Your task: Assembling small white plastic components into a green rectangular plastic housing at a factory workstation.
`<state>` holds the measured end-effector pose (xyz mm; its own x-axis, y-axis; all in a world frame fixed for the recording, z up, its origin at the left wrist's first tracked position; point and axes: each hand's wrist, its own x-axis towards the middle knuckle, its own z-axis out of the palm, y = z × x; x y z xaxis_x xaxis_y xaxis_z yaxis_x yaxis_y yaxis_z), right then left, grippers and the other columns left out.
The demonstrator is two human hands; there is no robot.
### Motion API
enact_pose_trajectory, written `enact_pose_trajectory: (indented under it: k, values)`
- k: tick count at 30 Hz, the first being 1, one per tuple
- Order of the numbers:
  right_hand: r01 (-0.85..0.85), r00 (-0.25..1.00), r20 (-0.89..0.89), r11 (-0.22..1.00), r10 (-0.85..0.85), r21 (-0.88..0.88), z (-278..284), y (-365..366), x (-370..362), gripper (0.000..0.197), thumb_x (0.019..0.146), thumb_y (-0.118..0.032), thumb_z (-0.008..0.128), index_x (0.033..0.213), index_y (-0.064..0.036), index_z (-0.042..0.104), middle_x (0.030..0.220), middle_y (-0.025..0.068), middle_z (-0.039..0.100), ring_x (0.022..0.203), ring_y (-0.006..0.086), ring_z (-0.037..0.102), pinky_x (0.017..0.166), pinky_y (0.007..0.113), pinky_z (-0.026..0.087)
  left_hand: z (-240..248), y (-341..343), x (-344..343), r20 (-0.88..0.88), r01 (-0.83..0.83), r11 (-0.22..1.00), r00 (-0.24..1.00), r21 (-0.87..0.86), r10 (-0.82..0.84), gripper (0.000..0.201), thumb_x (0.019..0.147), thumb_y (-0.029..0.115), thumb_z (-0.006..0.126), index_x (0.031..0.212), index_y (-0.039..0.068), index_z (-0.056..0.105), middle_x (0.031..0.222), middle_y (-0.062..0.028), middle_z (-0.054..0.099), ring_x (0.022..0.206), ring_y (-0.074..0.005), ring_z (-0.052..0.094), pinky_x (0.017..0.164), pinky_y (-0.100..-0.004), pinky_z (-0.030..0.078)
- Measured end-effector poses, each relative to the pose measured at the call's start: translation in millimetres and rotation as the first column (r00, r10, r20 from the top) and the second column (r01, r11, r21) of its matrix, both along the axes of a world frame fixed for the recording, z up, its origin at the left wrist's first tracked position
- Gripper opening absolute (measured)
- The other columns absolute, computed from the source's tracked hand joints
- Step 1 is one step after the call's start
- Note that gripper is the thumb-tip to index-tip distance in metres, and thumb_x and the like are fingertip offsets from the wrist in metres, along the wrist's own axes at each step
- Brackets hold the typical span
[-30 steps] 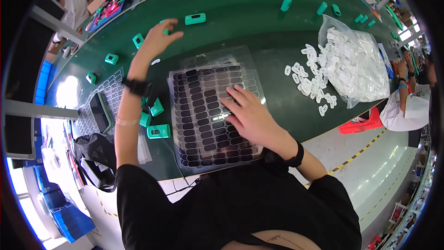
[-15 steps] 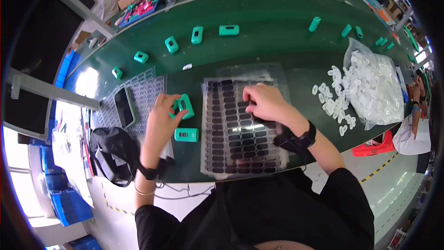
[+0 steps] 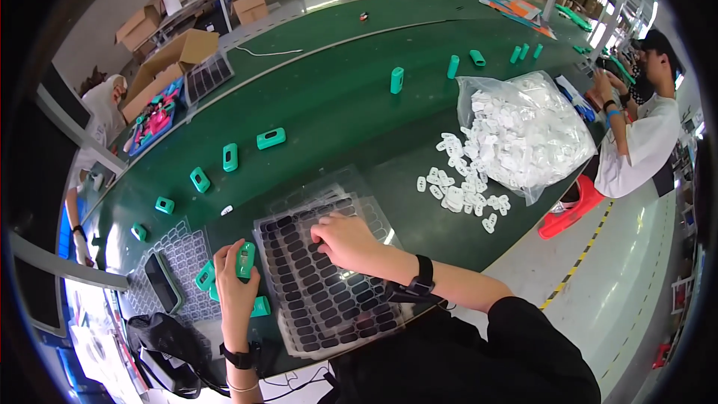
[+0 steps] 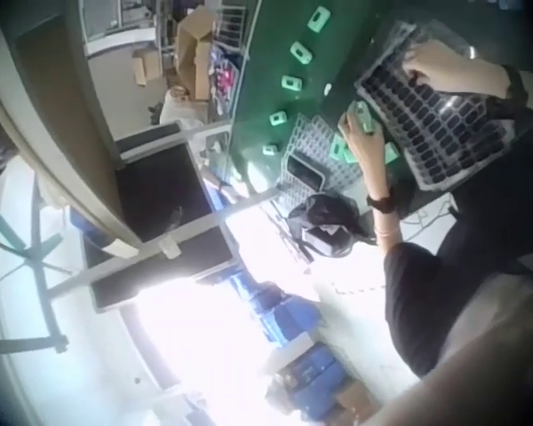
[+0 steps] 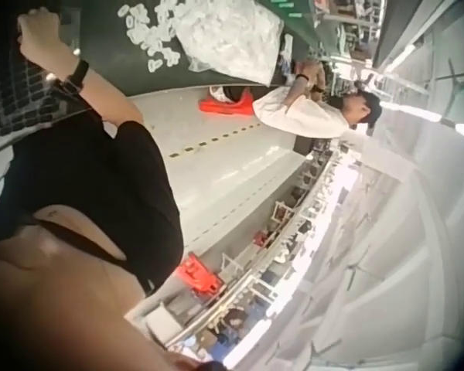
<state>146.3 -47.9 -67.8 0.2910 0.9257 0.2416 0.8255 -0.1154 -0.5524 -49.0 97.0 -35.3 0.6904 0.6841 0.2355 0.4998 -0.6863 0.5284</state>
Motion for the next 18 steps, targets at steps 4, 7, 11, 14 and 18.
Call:
enact_pose_trajectory:
  k: [4,7,11,14,18]
  values:
    - [-0.074,0.997,-0.023,0.979,0.071,-0.19,12,10,10,0.015,0.073,-0.014,0.069,0.084,-0.0079,0.06,0.081,0.0075,0.063,0.083,0.0283,0.061,0.069,0.04,0.048,18,-12,16,0.088,0.15,0.989,0.985,-0.002,-0.149,0.05,0.067,-0.001,0.061,0.116,0.004,0.055,0.108,-0.0161,0.057,0.1,-0.0327,0.056,0.089,-0.0371,0.044]
    - [-0.08,0.986,-0.158,0.979,0.05,-0.189,13,13,19,0.009,0.066,-0.01,0.067,0.074,-0.0077,0.062,0.073,0.01,0.065,0.08,0.031,0.062,0.065,0.042,0.048,21,-27,26,0.098,0.289,0.956,0.954,-0.057,-0.283,0.051,0.068,-0.001,0.063,0.118,0.003,0.055,0.111,-0.0174,0.058,0.103,-0.034,0.056,0.091,-0.0376,0.043]
    - [-0.055,0.992,-0.125,0.979,0.031,-0.198,6,10,14,0.013,0.068,-0.01,0.069,0.075,-0.0092,0.058,0.072,0.0052,0.062,0.084,0.026,0.058,0.066,0.039,0.047,14,-32,36,0.082,0.362,0.907,0.932,-0.215,-0.352,0.055,0.068,-0.001,0.067,0.121,0.004,0.054,0.11,-0.0181,0.061,0.105,-0.0333,0.057,0.092,-0.0362,0.043]
    - [-0.014,0.994,-0.108,0.992,0.001,-0.125,2,5,11,0.015,0.068,-0.011,0.07,0.077,-0.0098,0.057,0.074,0.0033,0.061,0.084,0.0256,0.058,0.068,0.039,0.047,4,-20,48,0.161,0.298,0.913,0.952,-0.278,-0.261,0.056,0.069,-0.003,0.066,0.124,0.003,0.053,0.11,-0.0156,0.062,0.106,-0.0247,0.059,0.093,-0.033,0.043]
    - [-0.004,0.996,-0.088,1.0,0.005,0.013,2,-6,3,0.023,0.069,-0.014,0.069,0.089,-0.0078,0.059,0.09,0.0074,0.06,0.094,0.0271,0.055,0.075,0.038,0.047,-7,-9,64,0.479,0.332,0.739,0.878,-0.586,-0.014,0.057,0.077,-0.004,0.063,0.13,-0.002,0.044,0.123,-0.0102,0.054,0.113,-0.0196,0.052,0.097,-0.0311,0.04]
